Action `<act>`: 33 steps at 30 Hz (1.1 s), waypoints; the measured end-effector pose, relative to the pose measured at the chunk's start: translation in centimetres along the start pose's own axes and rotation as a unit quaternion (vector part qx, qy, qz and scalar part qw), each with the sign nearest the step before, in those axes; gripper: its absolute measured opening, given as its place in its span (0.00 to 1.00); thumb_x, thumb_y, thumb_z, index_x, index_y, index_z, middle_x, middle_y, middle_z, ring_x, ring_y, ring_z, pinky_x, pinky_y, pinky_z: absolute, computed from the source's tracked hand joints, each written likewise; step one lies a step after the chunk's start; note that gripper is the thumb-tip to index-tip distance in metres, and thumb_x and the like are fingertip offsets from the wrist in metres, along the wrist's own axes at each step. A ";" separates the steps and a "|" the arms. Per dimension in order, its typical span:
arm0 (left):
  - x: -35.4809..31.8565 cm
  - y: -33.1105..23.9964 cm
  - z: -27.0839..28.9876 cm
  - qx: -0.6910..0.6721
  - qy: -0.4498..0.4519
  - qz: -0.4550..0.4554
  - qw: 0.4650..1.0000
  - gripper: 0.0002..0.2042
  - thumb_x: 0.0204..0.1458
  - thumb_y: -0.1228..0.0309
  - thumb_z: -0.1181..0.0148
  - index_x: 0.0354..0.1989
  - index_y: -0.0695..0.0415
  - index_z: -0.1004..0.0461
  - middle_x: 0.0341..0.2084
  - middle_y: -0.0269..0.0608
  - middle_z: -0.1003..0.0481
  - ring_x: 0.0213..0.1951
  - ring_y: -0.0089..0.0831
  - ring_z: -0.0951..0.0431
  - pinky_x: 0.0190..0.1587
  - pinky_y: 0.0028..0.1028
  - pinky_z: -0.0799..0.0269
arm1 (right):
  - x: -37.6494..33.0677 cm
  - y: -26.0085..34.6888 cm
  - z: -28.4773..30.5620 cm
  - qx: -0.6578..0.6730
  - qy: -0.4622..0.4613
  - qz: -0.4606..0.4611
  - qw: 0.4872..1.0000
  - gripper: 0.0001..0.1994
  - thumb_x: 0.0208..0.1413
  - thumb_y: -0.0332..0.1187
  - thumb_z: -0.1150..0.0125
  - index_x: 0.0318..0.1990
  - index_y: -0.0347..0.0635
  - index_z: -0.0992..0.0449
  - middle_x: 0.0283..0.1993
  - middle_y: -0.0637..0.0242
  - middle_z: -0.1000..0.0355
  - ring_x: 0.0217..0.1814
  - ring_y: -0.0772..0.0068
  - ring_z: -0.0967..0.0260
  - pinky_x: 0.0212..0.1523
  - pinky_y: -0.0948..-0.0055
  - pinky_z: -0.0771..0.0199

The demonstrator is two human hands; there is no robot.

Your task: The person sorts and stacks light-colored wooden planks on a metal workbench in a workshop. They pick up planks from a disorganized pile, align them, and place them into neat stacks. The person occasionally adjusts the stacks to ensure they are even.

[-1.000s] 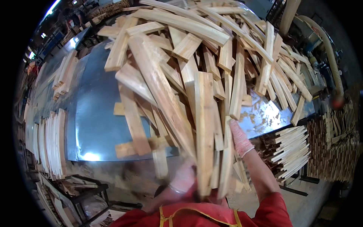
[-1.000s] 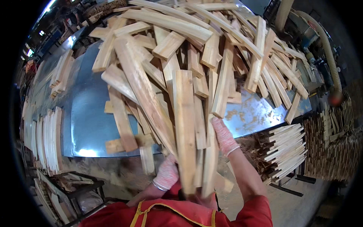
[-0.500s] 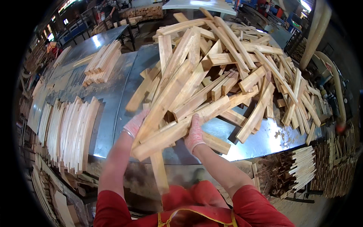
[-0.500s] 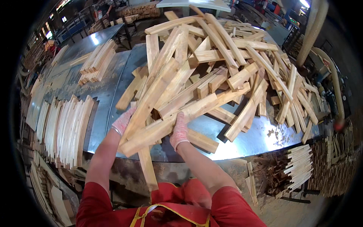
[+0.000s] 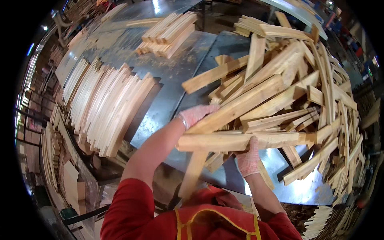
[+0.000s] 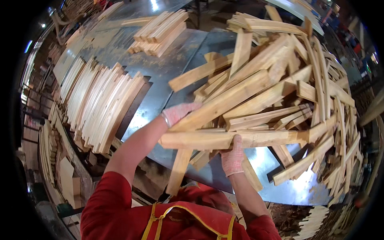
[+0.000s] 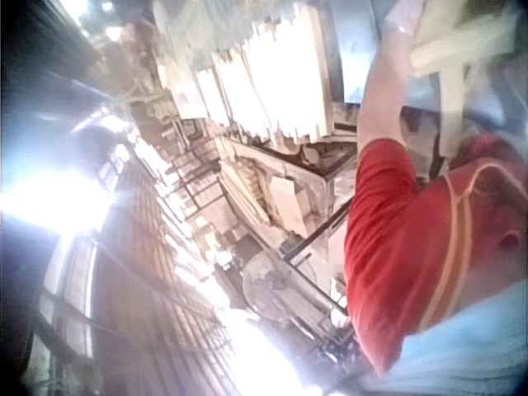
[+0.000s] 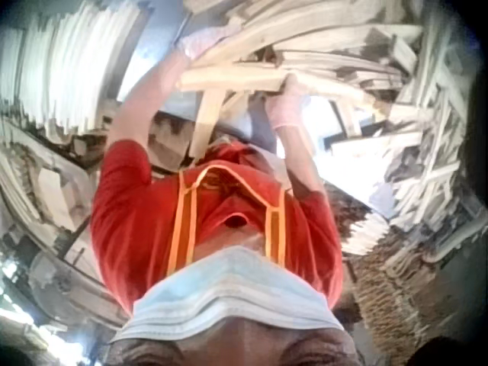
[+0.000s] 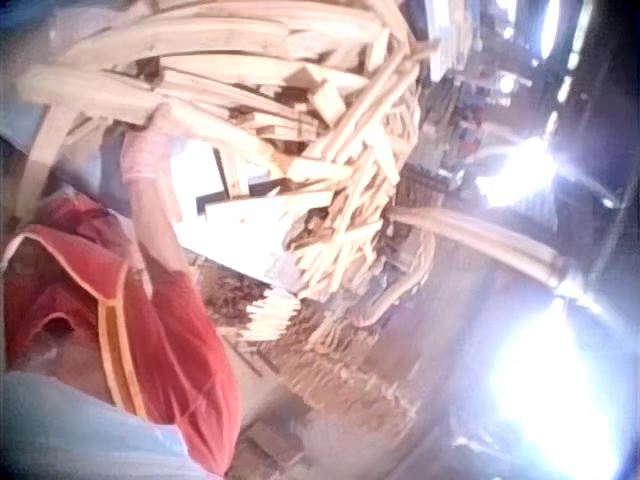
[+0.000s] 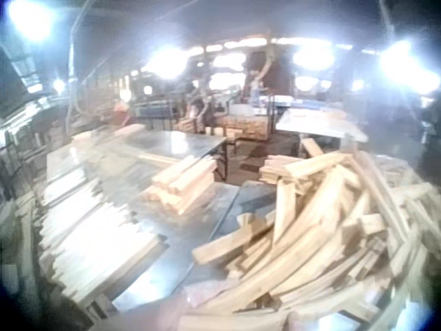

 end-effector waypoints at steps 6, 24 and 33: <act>2.0 -13.3 12.9 0.314 -0.027 -0.061 0.947 0.40 0.55 0.42 0.31 0.65 0.63 0.29 0.53 0.42 0.18 0.51 0.35 0.18 0.55 0.33 0.23 | 9.7 -4.6 -15.0 0.026 0.000 -0.001 1.000 0.26 0.67 0.52 0.38 0.65 0.50 0.32 0.60 0.61 0.30 0.60 0.57 0.30 0.51 0.52 0.19; -23.0 5.5 25.5 0.480 -0.277 0.057 0.830 0.57 0.43 0.37 0.27 0.79 0.53 0.47 0.70 0.56 0.34 0.67 0.55 0.29 0.69 0.43 0.33 | -0.9 -22.1 -18.9 -0.642 0.084 -0.069 0.759 0.31 0.63 0.54 0.35 0.63 0.39 0.30 0.56 0.53 0.22 0.56 0.54 0.22 0.53 0.57 0.21; -21.9 4.7 24.1 0.562 -0.284 0.014 0.777 0.39 0.51 0.57 0.33 0.72 0.53 0.37 0.64 0.52 0.29 0.56 0.51 0.21 0.57 0.44 0.25 | 3.0 -24.1 -26.7 -0.440 0.300 -0.073 0.843 0.25 0.61 0.38 0.31 0.62 0.35 0.27 0.50 0.58 0.21 0.52 0.59 0.21 0.56 0.67 0.23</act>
Point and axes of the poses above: each hand's wrist, its own x-axis towards the middle knuckle, its own z-axis out of the back of the hand, y = z × x, the point moved 9 cm from there along x, towards the middle knuckle
